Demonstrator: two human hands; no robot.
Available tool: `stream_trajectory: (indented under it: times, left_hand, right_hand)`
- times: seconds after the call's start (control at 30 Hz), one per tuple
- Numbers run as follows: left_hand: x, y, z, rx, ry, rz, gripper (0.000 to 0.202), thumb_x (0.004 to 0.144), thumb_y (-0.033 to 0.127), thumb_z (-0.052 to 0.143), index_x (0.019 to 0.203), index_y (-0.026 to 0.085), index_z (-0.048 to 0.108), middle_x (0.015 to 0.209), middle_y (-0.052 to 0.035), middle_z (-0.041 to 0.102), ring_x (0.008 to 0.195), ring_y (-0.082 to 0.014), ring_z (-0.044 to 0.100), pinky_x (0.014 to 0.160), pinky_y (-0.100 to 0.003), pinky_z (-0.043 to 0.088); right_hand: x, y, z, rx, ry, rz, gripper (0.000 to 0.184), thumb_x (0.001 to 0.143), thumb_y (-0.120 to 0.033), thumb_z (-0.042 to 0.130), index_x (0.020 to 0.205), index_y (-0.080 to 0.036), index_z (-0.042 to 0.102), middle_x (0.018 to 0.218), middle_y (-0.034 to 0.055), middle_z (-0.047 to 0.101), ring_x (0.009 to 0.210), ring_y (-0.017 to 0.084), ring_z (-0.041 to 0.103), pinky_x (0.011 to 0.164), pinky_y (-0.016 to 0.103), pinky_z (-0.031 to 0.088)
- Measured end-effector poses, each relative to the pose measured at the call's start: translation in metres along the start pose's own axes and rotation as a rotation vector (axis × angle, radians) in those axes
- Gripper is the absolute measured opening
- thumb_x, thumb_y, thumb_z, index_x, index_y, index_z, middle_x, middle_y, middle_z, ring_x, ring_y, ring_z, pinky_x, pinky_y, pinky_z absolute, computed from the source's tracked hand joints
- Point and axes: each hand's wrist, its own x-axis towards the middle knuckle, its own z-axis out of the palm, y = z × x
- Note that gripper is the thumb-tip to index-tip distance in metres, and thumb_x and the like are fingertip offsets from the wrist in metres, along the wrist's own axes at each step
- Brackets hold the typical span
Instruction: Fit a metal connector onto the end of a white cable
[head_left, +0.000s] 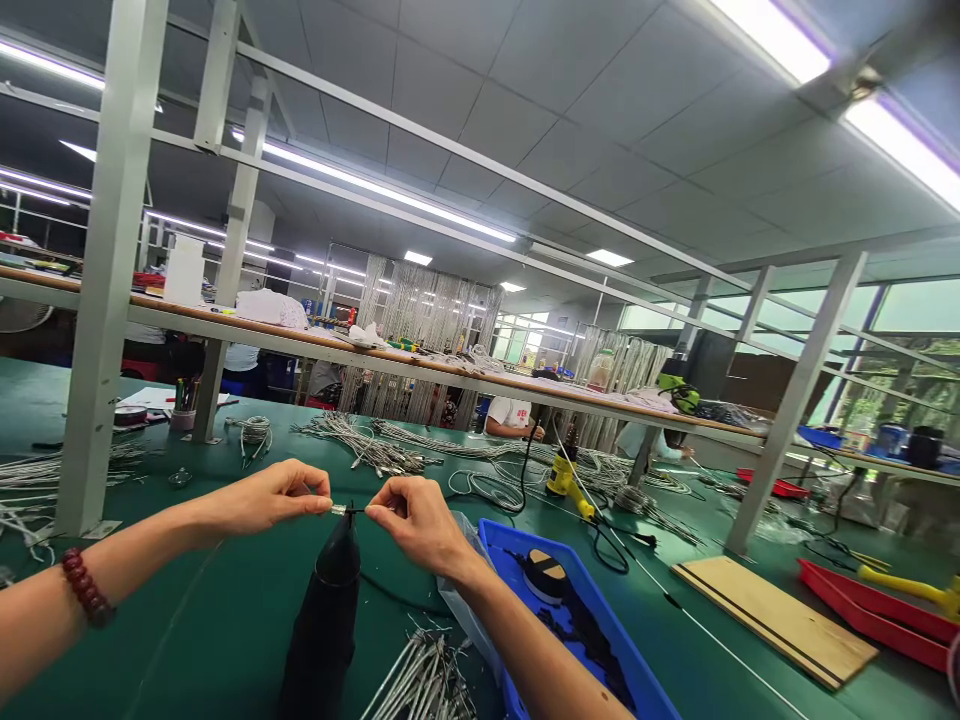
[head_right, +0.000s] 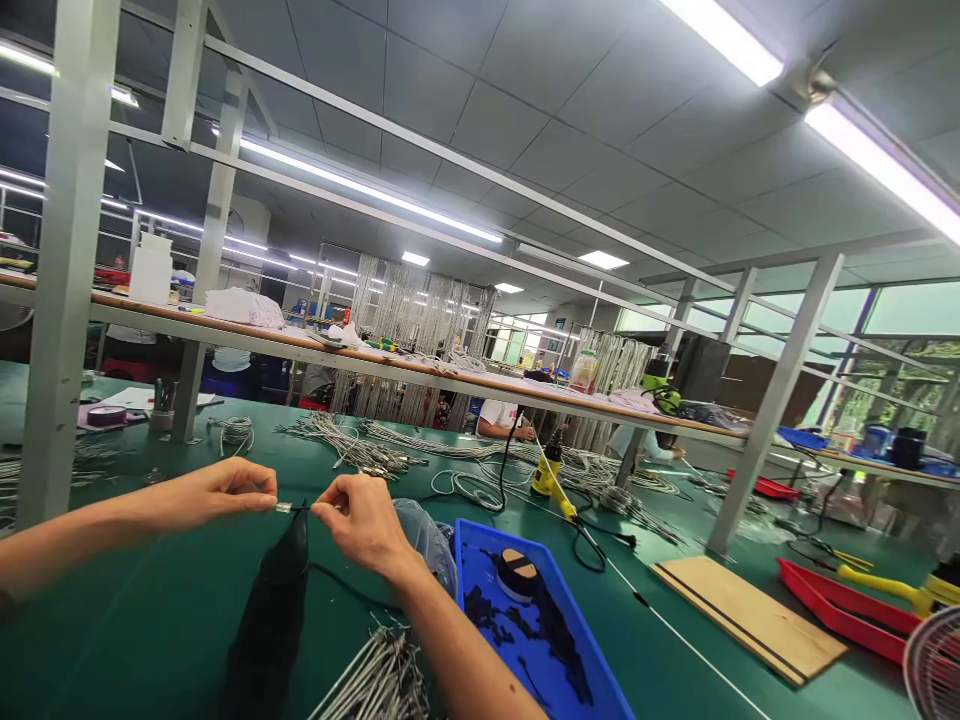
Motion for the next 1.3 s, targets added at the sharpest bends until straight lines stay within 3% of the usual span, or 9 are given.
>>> stream_trajectory:
  times: [0.67,0.9,1.2,1.3]
  left_hand:
    - [0.002,-0.005,0.003,-0.014,-0.05,0.028,0.05,0.09,0.066,0.05,0.069,0.021,0.042,0.06,0.008,0.027,0.055,-0.0116,0.019,0.049,-0.029,0.014]
    - [-0.002,0.004,0.003,-0.021,-0.032,0.013,0.049,0.087,0.064,0.055,0.068,0.022,0.04,0.061,0.008,0.027,0.057,-0.0117,0.019,0.051,-0.029,0.016]
    - [-0.008,0.011,0.004,0.025,0.028,0.001,0.044,0.086,0.062,0.056,0.074,0.022,0.043,0.066,0.0075,0.03,0.064,-0.0134,0.026,0.056,-0.027,0.021]
    - [-0.01,0.012,0.005,0.064,0.039,-0.03,0.046,0.088,0.065,0.05,0.081,0.02,0.053,0.071,0.0059,0.032,0.067,-0.0143,0.027,0.058,-0.027,0.023]
  right_hand:
    - [0.001,0.003,0.0,-0.006,-0.006,-0.003,0.015,0.082,-0.016,0.066,0.068,-0.015,0.071,0.056,-0.0034,0.058,0.055,0.009,0.048,0.051,0.021,0.033]
    - [0.001,0.002,0.0,-0.014,-0.007,-0.015,0.015,0.082,-0.015,0.066,0.068,-0.016,0.072,0.06,-0.0018,0.064,0.058,0.011,0.053,0.054,0.022,0.036]
    - [0.0,0.004,0.001,0.031,0.021,-0.029,0.011,0.08,-0.014,0.068,0.071,-0.016,0.073,0.063,-0.0012,0.066,0.059,0.011,0.055,0.056,0.023,0.038]
    - [0.0,0.004,0.002,0.06,0.031,-0.042,0.011,0.081,-0.014,0.068,0.072,-0.015,0.073,0.064,-0.0007,0.066,0.059,0.011,0.054,0.056,0.022,0.039]
